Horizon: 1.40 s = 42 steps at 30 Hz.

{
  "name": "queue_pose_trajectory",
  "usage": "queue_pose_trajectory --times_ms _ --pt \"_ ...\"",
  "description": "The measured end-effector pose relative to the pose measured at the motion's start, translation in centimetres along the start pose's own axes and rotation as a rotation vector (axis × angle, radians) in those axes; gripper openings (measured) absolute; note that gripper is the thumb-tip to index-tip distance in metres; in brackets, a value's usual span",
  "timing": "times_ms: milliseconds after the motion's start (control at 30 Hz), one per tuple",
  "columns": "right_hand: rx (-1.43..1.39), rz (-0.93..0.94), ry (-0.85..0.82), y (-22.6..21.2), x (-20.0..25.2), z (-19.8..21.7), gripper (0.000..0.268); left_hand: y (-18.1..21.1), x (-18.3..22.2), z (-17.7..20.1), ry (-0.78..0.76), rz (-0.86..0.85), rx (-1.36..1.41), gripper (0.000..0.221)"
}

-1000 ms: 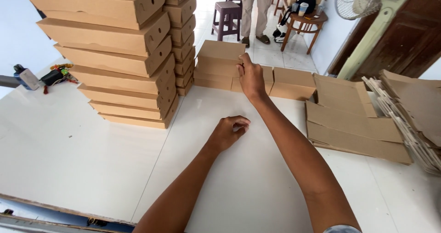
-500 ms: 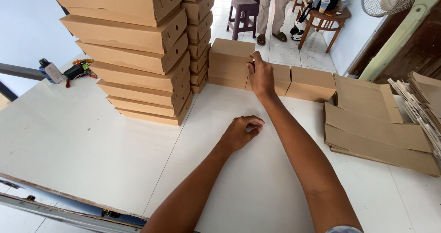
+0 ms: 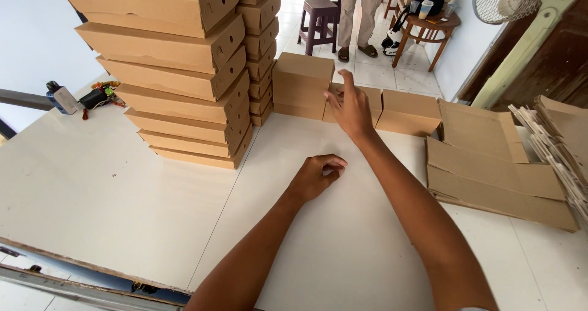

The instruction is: The person folds flat cardboard sheets into small rectangular boxes by hand. They fold the side flaps, tuck the tabs, and form the box shape, then place the finished box on a stack. The process is repeated with another sheet.

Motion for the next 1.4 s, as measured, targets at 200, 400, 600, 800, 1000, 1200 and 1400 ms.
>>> queue_pose_trajectory --times_ms 200,400,600,800,1000,1200,1400 --pt "0.38 0.106 -0.178 2.1 6.0 8.6 0.042 0.0 -0.1 0.0 0.005 0.0 -0.04 0.021" --pt "0.427 -0.247 -0.837 4.8 14.1 19.4 0.073 -0.1 -0.2 -0.1 -0.006 0.031 -0.083 0.022" --pt "0.455 -0.395 -0.8 10.6 21.3 23.6 0.08 1.1 0.3 -0.2 -0.005 0.062 -0.104 0.022" --pt "0.601 -0.276 -0.642 13.0 23.0 22.7 0.065 1.8 0.4 -0.1 0.01 0.085 -0.116 0.022" --pt "0.491 -0.26 -0.537 14.3 23.7 22.4 0.057 1.3 0.3 -0.1 -0.005 0.096 -0.101 0.023" --pt "0.29 -0.241 -0.479 13.8 23.7 22.6 0.049 1.7 0.5 -0.1 -0.006 0.094 -0.113 0.023" --pt "0.116 -0.273 -0.389 13.7 23.4 23.2 0.049 2.0 0.5 -0.1 -0.01 0.103 -0.13 0.023"
Point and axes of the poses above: each hand's wrist, its own x-axis away from the middle knuckle, its own z-axis out of the back of the hand, y = z × x, the point moved 3 cm from there along -x, towards the middle knuckle, and after that the axes turned 6 degrees about x, right-handed, at the moved point
